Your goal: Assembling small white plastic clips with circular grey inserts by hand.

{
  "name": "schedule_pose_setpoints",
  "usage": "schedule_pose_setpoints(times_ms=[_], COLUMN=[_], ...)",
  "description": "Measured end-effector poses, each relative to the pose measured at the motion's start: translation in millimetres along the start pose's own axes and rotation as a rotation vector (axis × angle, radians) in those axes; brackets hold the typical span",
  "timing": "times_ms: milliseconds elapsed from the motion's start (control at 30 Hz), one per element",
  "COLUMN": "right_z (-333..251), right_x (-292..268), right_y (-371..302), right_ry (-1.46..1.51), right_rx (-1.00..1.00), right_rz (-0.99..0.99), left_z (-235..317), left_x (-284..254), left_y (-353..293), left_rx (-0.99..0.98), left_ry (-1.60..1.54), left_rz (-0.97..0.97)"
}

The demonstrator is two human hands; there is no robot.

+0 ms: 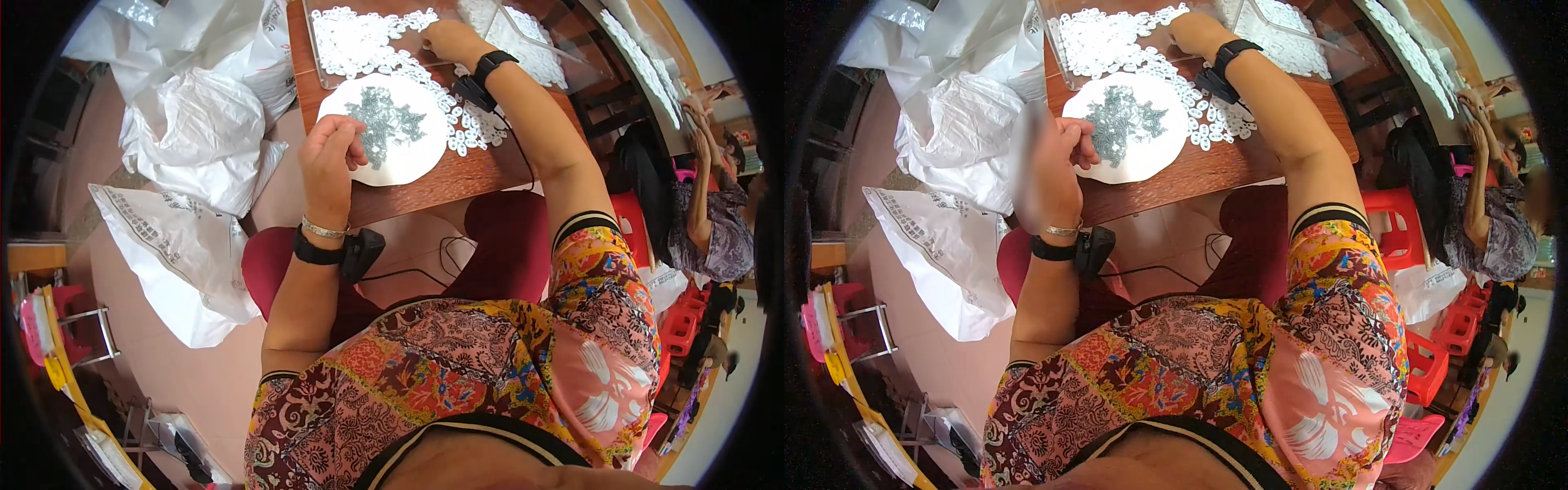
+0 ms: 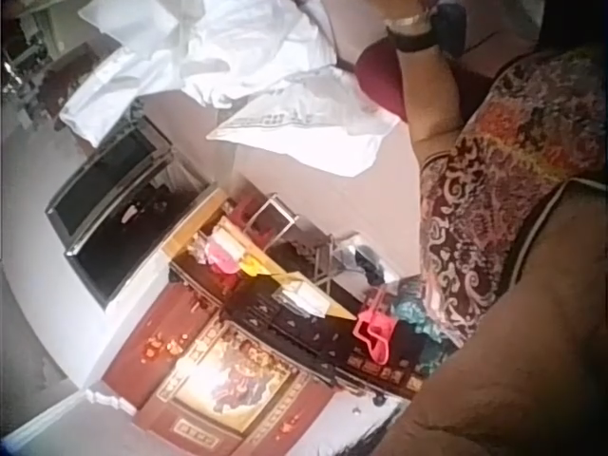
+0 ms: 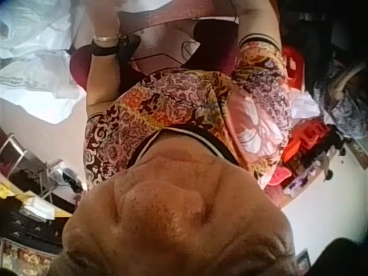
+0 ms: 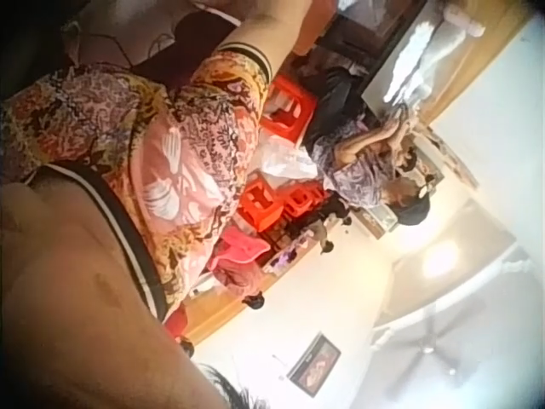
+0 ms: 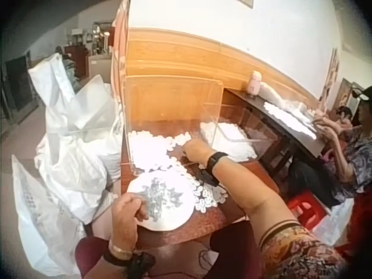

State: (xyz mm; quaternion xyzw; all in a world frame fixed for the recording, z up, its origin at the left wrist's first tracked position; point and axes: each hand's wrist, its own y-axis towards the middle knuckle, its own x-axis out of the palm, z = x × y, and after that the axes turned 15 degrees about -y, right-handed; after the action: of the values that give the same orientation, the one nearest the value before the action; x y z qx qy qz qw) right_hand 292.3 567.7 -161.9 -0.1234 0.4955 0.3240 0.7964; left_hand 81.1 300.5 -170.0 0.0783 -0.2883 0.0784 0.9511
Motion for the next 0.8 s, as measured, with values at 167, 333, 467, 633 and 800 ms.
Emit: schedule_pose_setpoints(times_ms=[167, 333, 467, 633, 800], right_z=[-4.3, -6.7, -0.5, 8.7, 12.6], right_x=[-2.0, -4.6, -3.3, -13.1, -17.8], right_y=[-13.9, -25.9, -34.4, -56.9, -78.6], right_ry=[-0.008, 0.037, 0.055, 0.265, 0.176], right_rx=[-0.099, -0.074, -0.056, 0.023, 0.097], right_rz=[0.021, 0.051, 0.011, 0.033, 0.016], left_z=[-4.3, -6.6, -7.0, -3.5, -4.1], left_x=[-3.4, 1.2, 1.7, -1.8, 1.5], left_y=[0.6, -0.1, 0.1, -1.0, 0.0], left_rx=[-0.002, -0.004, -0.020, -0.027, -0.021], left_ry=[-0.004, -0.046, -0.045, -0.047, -0.022], left_rz=[-0.012, -0.008, 0.005, 0.018, -0.001])
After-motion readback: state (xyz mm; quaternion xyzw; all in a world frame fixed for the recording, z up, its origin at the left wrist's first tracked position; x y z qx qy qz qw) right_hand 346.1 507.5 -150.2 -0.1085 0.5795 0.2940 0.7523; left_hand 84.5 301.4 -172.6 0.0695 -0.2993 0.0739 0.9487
